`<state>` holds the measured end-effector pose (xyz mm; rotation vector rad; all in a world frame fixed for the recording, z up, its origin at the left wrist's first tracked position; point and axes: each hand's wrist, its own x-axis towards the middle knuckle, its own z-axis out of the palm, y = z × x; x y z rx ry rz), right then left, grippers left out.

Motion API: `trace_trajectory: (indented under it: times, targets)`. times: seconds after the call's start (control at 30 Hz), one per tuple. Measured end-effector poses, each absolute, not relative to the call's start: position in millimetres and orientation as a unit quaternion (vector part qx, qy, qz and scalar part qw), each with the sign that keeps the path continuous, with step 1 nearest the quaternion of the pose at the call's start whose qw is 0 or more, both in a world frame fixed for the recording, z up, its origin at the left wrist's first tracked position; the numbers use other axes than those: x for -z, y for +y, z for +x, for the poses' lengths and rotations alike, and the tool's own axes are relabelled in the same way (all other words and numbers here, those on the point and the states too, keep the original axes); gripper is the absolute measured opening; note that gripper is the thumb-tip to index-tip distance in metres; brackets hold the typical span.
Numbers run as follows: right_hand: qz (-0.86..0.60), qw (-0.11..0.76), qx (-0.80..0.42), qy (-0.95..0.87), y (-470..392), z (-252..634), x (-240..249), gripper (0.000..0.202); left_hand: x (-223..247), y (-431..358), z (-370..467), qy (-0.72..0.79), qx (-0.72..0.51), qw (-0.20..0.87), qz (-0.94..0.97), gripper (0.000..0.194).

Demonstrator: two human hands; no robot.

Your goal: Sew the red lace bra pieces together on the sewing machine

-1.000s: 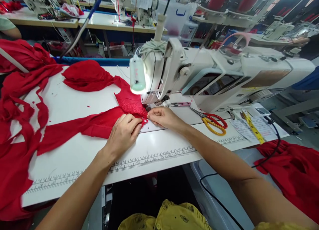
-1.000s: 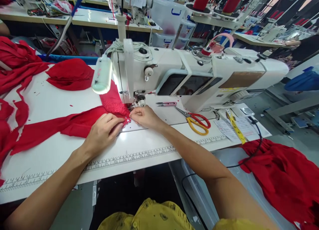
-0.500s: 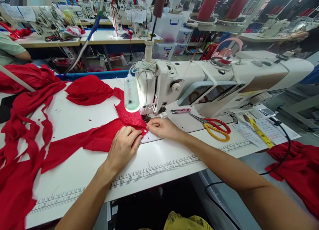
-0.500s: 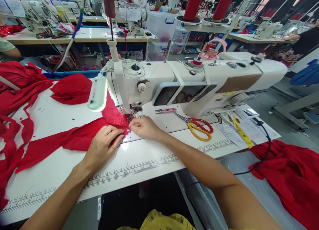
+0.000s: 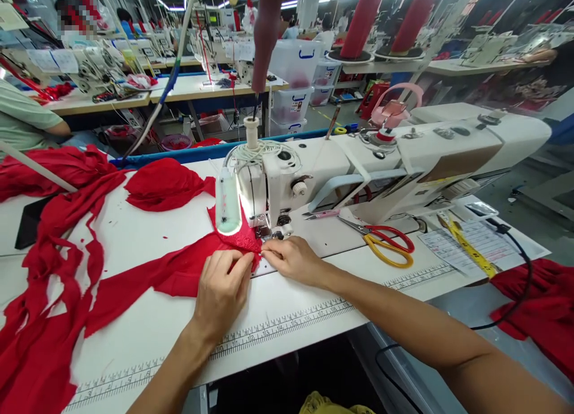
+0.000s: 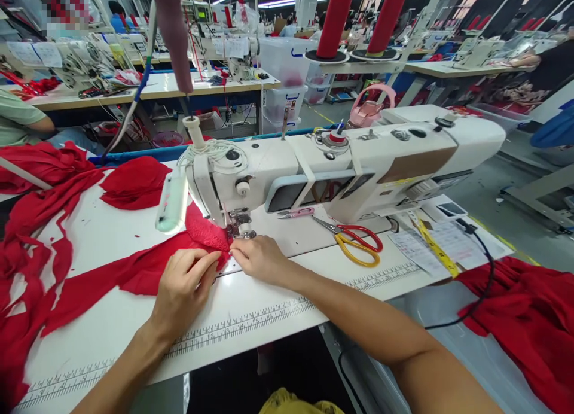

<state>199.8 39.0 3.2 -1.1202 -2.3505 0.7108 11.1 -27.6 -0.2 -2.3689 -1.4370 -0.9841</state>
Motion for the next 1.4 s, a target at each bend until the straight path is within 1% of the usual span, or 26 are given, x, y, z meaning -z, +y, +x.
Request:
trace_trajectory:
  times: [0.07, 0.17, 0.23, 0.33, 0.5, 0.57, 0.63, 0.7, 0.77, 0.9, 1.03, 1.13, 1.2, 1.3, 1.4]
  targets:
    - [-0.401, 0.207, -0.239, -0.86, 38.8, 200.2, -2.3, 0.02, -6.7, -25.5, 17.5, -0.478, 0.341, 0.162, -0.793, 0.026]
    - [-0.412, 0.186, -0.217, -0.865, 39.9, 200.6, -0.6, 0.017, -12.0, -15.5, 26.3, -0.474, 0.283, 0.178, -0.815, 0.032]
    - [-0.417, 0.183, -0.213, -0.865, 40.7, 200.5, 0.5, 0.016, -10.5, -7.9, 29.1, -0.481, 0.234, 0.178, -0.826, 0.03]
    - [-0.412, 0.187, -0.215, -0.866, 41.1, 199.9, 1.7, 0.02, -4.7, -1.1, 27.9, -0.508, 0.206, 0.169, -0.819, 0.02]
    - [-0.412, 0.186, -0.204, -0.868, 40.5, 199.2, 2.0, 0.02, -3.0, -3.8, 23.6, -0.552, 0.22, 0.098, -0.798, 0.016]
    - [-0.414, 0.182, -0.204, -0.868, 40.4, 199.4, 1.4, 0.02, -4.5, -8.0, 24.1, -0.551, 0.247, 0.132, -0.786, 0.019]
    - [-0.411, 0.177, -0.21, -0.869, 40.9, 199.9, 0.7, 0.018, -5.4, -12.6, 25.1, -0.51, 0.267, 0.173, -0.799, 0.023]
    - [-0.405, 0.173, -0.219, -0.87, 41.8, 200.4, 0.4, 0.017, -5.0, -15.3, 25.7, -0.462, 0.268, 0.18, -0.826, 0.026]
    - [-0.403, 0.172, -0.226, -0.87, 42.8, 200.8, 0.4, 0.018, -3.6, -14.6, 25.7, -0.455, 0.256, 0.171, -0.836, 0.029]
    - [-0.413, 0.18, -0.254, -0.856, 43.3, 200.9, -0.5, 0.02, -1.4, -5.9, 24.5, -0.501, 0.245, 0.18, -0.81, 0.028]
    - [-0.421, 0.187, -0.289, -0.839, 43.3, 200.7, -3.8, 0.021, -3.1, -0.3, 22.2, -0.489, 0.229, 0.18, -0.822, 0.024]
    - [-0.426, 0.195, -0.325, -0.822, 47.8, 200.3, -5.0, 0.023, -5.8, -4.4, 19.8, -0.508, 0.25, 0.194, -0.801, 0.023]
    - [-0.43, 0.199, -0.355, -0.806, 54.5, 199.7, -3.7, 0.025, -6.6, -11.0, 18.9, -0.487, 0.261, 0.199, -0.809, 0.022]
    - [-0.434, 0.202, -0.402, -0.78, 66.2, 198.4, 0.7, 0.03, -4.5, -22.1, 19.0, -0.425, 0.238, 0.161, -0.858, 0.017]
    - [-0.437, 0.206, -0.434, -0.761, 72.7, 197.2, 4.5, 0.034, -0.9, -28.4, 18.9, -0.425, 0.225, 0.12, -0.868, 0.013]
